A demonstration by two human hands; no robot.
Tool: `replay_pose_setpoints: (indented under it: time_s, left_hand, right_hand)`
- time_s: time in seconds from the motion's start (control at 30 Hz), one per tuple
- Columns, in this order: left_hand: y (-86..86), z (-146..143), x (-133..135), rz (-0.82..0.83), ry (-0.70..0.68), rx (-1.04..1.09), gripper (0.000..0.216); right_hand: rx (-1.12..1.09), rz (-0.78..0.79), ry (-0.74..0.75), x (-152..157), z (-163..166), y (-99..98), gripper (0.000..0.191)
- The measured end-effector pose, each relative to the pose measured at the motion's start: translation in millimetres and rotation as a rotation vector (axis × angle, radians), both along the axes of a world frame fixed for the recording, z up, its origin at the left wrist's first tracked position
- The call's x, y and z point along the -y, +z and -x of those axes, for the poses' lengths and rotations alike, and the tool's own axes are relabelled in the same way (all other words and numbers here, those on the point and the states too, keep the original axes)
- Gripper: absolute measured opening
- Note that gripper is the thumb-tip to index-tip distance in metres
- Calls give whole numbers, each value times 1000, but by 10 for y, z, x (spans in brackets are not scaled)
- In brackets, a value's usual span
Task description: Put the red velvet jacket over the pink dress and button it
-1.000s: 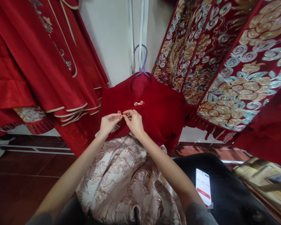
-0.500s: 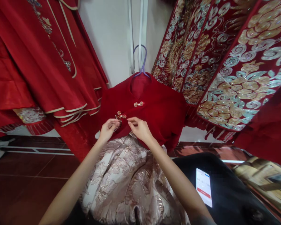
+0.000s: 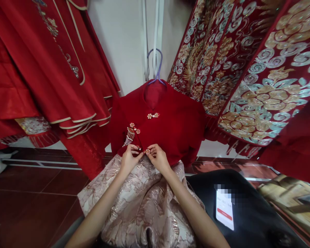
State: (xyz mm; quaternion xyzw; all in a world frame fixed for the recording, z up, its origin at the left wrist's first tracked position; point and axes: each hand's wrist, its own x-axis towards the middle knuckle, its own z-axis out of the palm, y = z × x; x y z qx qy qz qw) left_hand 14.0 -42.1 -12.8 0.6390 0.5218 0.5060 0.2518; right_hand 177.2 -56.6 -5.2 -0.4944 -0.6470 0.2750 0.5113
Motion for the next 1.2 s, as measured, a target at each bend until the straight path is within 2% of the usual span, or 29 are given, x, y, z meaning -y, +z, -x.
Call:
replay_pose_setpoints:
  time_s: [0.13, 0.23, 0.37, 0.47, 0.53, 0.6, 0.7, 0.8, 0.93, 1.2]
  left_hand:
    - [29, -67, 23, 19, 76, 89, 21]
    - [18, -86, 35, 8, 102, 161, 15]
    - [10, -73, 45, -44, 87, 225, 10]
    - [-8, -59, 34, -46, 51, 310, 14]
    - [-31, -51, 20, 23, 23, 424, 18]
    - [-55, -42, 7, 94, 12, 541, 23]
    - [-83, -27, -1, 121, -10, 621, 29]
    - [-107, -21, -2, 91, -58, 604, 30]
    - [-139, -34, -9, 49, -39, 558, 30]
    - [-117, 27, -50, 66, -81, 530, 26]
  right_hand:
    - [-26, 18, -26, 9, 9, 0, 22]
    - [-14, 59, 11, 33, -32, 57, 22]
    - [1, 102, 164, 127, -57, 241, 23]
    - [-39, 110, 255, 158, -2, 355, 25]
    - [-69, 92, 232, 115, 68, 372, 24]
    - [-79, 47, 147, 30, 145, 342, 21]
    - [-58, -6, 31, -98, 237, 258, 16]
    - [-37, -26, 15, -149, 276, 196, 14]
    - [-7, -58, 24, -119, 273, 174, 12]
    - [76, -192, -37, -114, 301, 101, 11]
